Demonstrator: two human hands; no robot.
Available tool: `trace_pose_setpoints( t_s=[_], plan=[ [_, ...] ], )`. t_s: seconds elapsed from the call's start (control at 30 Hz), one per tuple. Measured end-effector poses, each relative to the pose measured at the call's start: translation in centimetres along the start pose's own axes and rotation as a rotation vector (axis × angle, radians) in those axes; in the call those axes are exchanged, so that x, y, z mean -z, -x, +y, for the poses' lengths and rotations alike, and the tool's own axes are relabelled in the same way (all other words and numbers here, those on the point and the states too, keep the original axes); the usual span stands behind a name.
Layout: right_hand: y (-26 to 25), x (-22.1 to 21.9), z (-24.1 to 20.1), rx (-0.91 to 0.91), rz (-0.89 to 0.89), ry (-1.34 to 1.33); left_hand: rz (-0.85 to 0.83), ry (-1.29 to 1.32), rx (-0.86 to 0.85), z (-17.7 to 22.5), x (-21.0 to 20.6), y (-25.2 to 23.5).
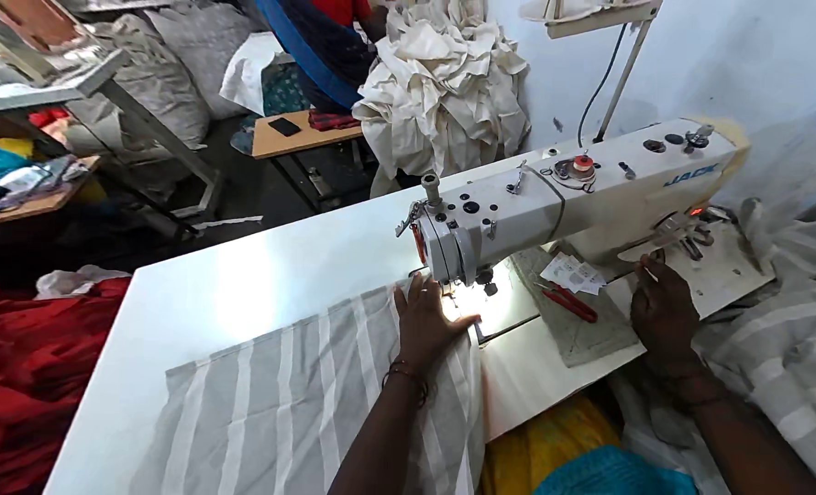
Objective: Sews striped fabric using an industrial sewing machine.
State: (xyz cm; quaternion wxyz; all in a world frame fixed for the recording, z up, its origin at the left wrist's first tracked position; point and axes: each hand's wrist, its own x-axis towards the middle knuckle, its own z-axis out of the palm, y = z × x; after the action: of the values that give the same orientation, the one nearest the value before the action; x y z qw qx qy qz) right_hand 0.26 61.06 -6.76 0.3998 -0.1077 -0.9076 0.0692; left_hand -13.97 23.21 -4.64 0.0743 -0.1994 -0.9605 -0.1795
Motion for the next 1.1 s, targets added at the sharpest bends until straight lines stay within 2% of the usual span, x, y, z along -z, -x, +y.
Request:
trace_pose_setpoints(
  t_s=[0.07, 0.13, 0.17, 0.23, 0.27, 0.3, 0.37, 0.43, 0.57, 0.77, 0.83, 0.9, 1.1],
  plan=[
    [0.3, 0.3, 0.1, -0.016, 0.017, -0.069, 0.037, -0.064, -0.007, 0.5, 1.1, 0.6],
    [0.6, 1.3, -1.7, -0.045, 0.05, -0.19, 0.049, -0.079, -0.014, 2.6, 3.5, 4.4],
    [0.7, 1.9, -3.7, -0.056, 0.048, -0.251, -0.031, -0.057, -0.008, 4.2, 5.0, 7.1],
    [1.6, 2.3, -9.2, -0.047, -0.047, -0.369, -0.417, 0.017, 0.008, 7.4, 7.9, 12.2],
    [2.0, 1.9, -12.3, -0.021, -0.131, -0.43, -0.555, 0.019, -0.005, 8.8, 8.4, 14.3],
    [2.1, 1.1, -15.4, 0.012, -0.251, -0.468, -0.665, 0.004, 0.012, 10.2, 8.4, 15.8],
    [1.2, -0.2, -20.6, 0.008, -0.582, -0.482, -0.771, -0.054, 0.071, 12.6, 7.9, 17.1],
    [-0.6, -0.9, -24.2, -0.041, -0.836, -0.382, -0.773, -0.104, 0.078, 13.9, 7.9, 17.5],
    [-0.3, -1.3, -25.8, -0.008, -0.731, -0.332, -0.615, -0.127, 0.025, 13.9, 6.8, 17.9],
    [3.3, 0.8, -24.7, 0.022, -0.768, -0.368, -0.539, -0.083, 0.081, 11.8, 5.7, 16.0],
    [2.8, 1.0, -24.5, 0.004, -0.834, -0.375, -0.452, -0.042, 0.059, 10.7, 5.0, 15.1],
    [1.9, 0.7, -24.3, -0.013, -0.884, -0.387, -0.453, 0.014, 0.078, 9.8, 4.7, 13.7],
    [-0.4, -2.0, -24.6, 0.03, -0.745, -0.435, -0.446, 0.007, 0.126, 8.6, 4.1, 9.5]
  ],
)
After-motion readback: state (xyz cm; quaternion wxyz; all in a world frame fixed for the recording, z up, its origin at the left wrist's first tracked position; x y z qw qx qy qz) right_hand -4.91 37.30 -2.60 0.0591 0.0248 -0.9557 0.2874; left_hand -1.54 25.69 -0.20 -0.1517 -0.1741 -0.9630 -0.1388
